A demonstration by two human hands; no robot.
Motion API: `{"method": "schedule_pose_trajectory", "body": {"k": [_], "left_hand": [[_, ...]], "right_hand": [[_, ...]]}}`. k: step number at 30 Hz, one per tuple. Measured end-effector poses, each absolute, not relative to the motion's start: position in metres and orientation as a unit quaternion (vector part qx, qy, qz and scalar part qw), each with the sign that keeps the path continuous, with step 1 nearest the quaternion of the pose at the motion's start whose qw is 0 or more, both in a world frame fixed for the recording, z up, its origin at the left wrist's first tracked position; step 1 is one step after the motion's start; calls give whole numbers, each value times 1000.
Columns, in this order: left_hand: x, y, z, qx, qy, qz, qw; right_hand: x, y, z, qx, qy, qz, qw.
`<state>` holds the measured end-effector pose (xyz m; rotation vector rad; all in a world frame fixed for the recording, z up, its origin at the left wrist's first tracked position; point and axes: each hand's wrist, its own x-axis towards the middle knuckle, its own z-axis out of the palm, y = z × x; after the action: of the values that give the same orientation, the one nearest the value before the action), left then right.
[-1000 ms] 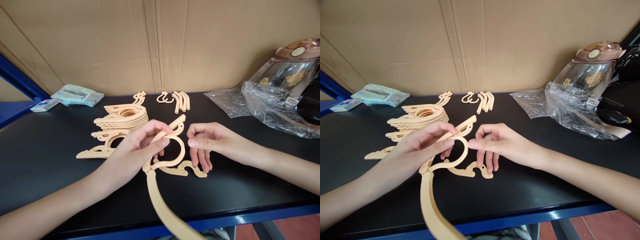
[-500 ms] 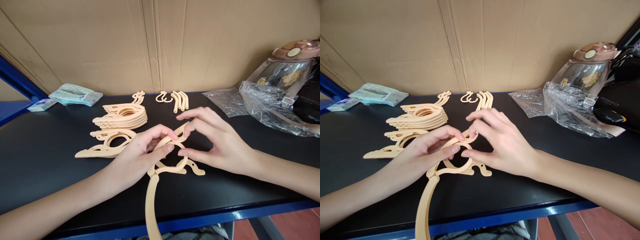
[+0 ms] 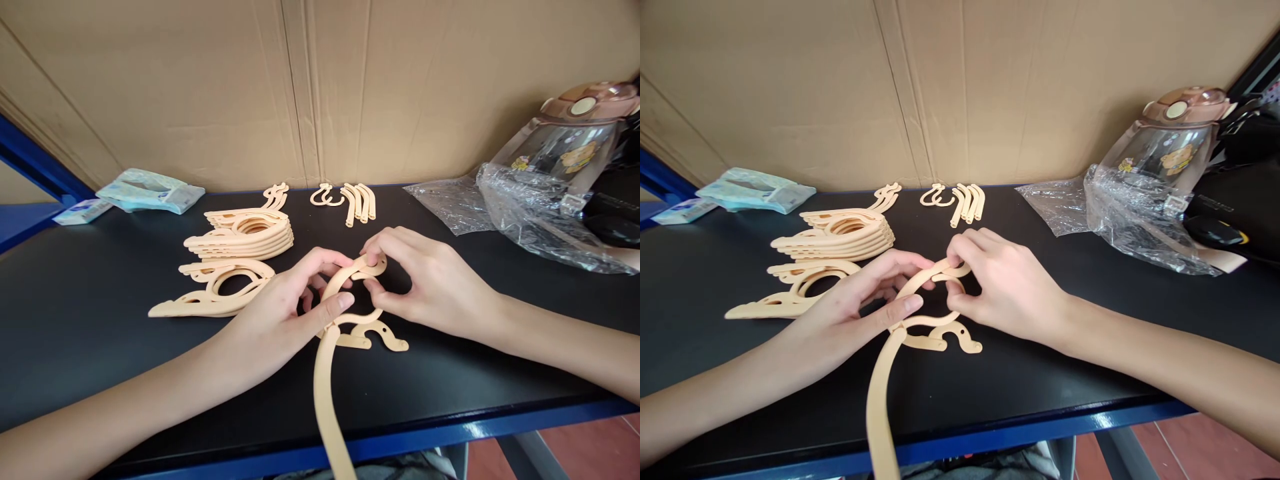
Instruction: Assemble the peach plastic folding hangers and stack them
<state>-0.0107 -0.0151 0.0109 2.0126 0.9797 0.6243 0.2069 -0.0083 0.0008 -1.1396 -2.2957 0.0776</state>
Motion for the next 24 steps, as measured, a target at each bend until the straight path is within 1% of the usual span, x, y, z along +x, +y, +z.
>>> {"method": "schedule_pose_trajectory", "body": {"k": [3, 7, 12, 18, 24], "left_hand": [[-17, -16, 12, 848, 373, 253, 279], [-22, -17, 12, 919, 289, 230, 141], [-17, -17, 10, 963, 198, 180, 24], [-11, -15, 4, 971, 167, 164, -53], [-9, -10, 3, 973, 169, 131, -90]], "right_hand": [[216, 2, 0, -467, -834, 59, 288], [225, 14, 0, -514, -806, 100, 276], [223, 16, 0, -550, -793, 60, 256], [216, 12, -1, -575, -788, -17, 220], [214, 14, -7, -566, -797, -36, 210]]}}
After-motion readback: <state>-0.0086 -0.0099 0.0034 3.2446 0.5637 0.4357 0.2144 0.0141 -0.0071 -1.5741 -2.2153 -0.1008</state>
